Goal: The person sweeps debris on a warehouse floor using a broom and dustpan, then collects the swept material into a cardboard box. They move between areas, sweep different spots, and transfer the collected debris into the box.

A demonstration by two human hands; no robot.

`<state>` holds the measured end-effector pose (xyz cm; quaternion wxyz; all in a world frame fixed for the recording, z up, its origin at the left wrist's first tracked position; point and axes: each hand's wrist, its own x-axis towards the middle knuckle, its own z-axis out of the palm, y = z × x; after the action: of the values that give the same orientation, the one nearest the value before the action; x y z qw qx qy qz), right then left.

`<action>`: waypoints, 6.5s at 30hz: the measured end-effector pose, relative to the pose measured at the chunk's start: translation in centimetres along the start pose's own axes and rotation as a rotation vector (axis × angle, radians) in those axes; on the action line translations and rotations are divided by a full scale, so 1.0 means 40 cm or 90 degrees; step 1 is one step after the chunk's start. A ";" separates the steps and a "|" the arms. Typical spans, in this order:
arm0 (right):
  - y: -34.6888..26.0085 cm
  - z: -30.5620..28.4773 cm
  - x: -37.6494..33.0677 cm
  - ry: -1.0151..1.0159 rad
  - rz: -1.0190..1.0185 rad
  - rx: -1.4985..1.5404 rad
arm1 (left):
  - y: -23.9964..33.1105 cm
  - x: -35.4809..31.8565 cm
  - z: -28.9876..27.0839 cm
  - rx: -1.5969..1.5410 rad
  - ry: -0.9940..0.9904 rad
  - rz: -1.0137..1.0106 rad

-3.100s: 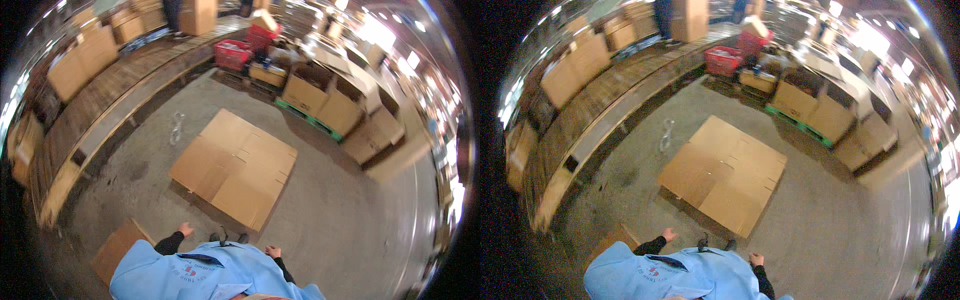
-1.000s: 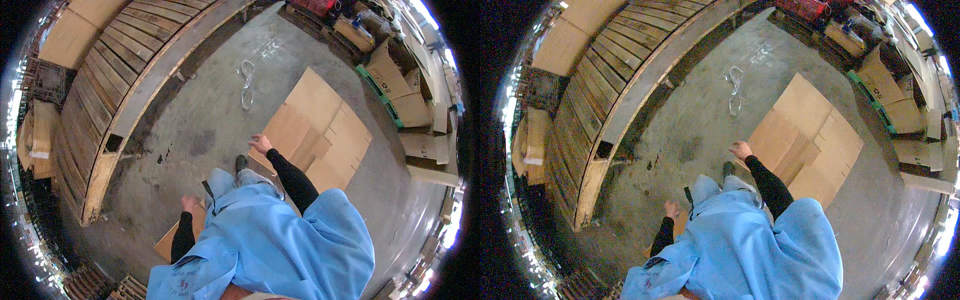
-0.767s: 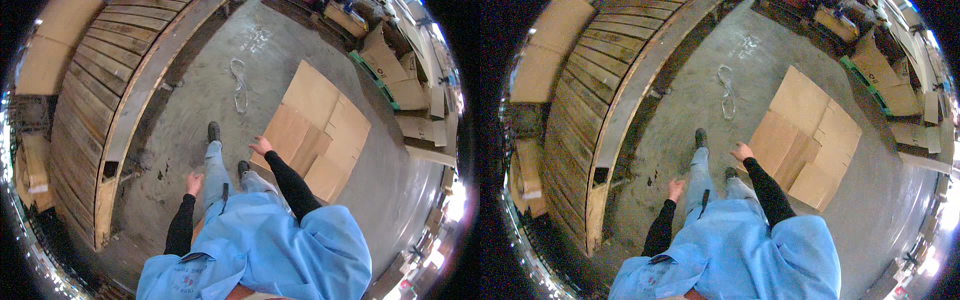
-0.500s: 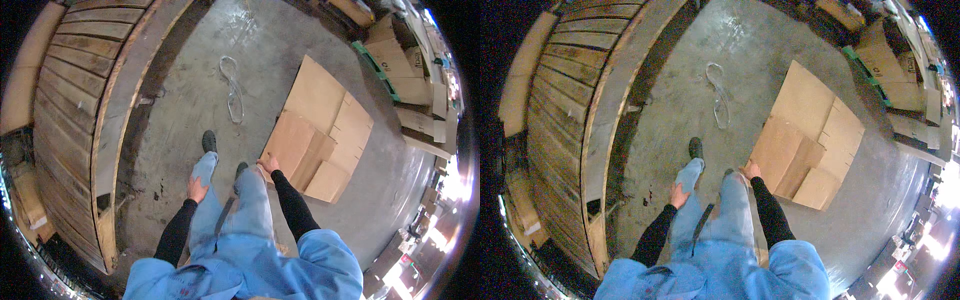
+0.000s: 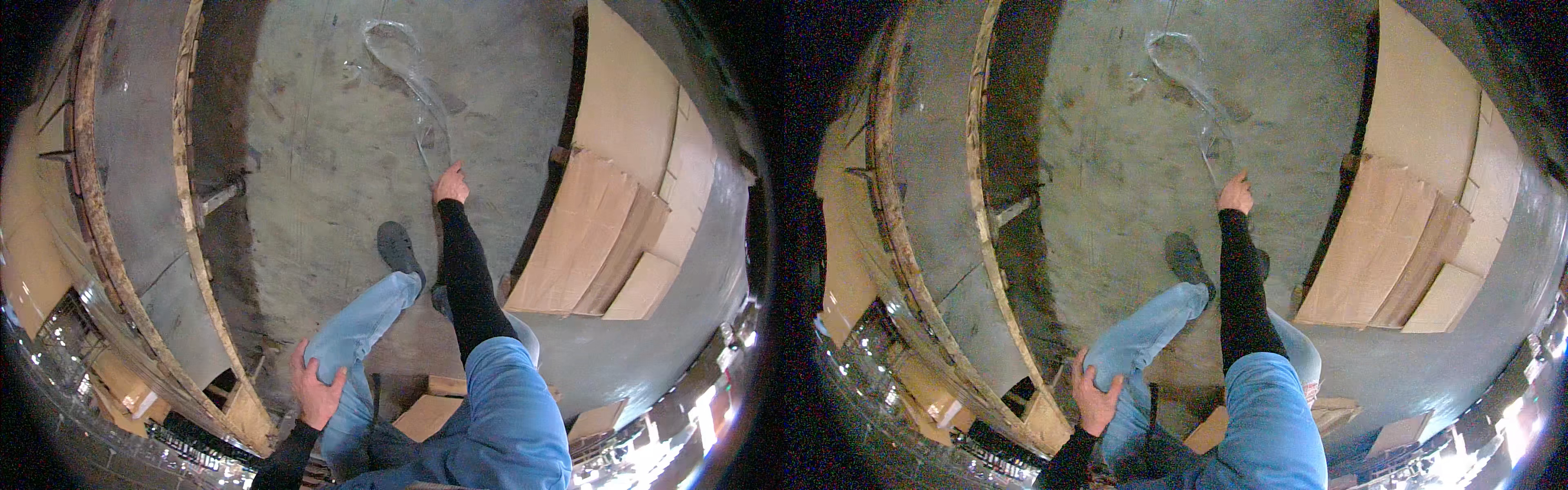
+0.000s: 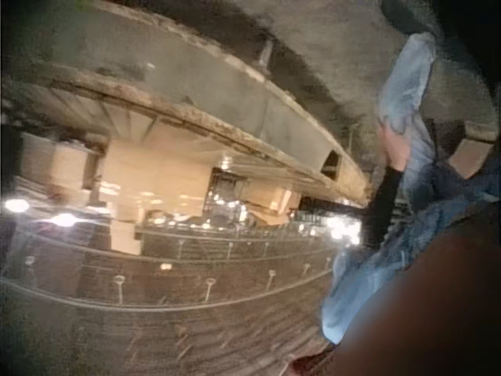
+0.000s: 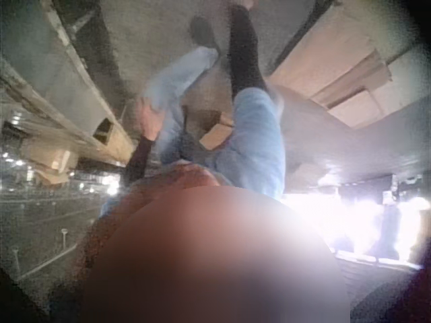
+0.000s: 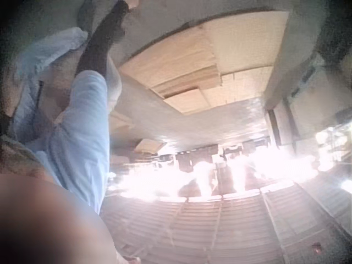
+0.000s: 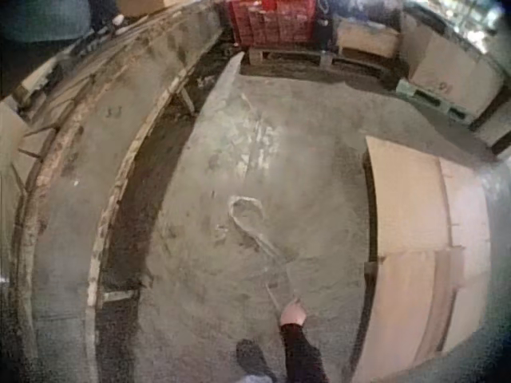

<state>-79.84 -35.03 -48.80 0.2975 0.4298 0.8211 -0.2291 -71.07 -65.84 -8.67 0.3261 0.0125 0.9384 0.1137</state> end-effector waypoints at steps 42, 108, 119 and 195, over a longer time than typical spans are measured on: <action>0.397 -0.587 -1.825 -0.066 -0.057 1.610 | 0.827 -0.706 -0.530 -0.916 -1.212 0.161; 3.002 -1.153 -2.349 1.238 0.132 1.629 | 1.951 -2.806 1.443 -0.046 -1.050 1.153; 3.435 -0.775 -2.519 1.240 0.517 1.458 | 1.899 -3.198 1.930 0.380 -1.353 1.080; 3.882 1.573 -4.687 0.505 2.165 0.675 | 0.970 -4.476 3.256 0.869 -0.797 0.842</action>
<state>154.29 -100.00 15.83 0.1616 -0.7647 0.5956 -0.1853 147.95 -18.83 9.80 0.5385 0.7347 0.2863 -0.2972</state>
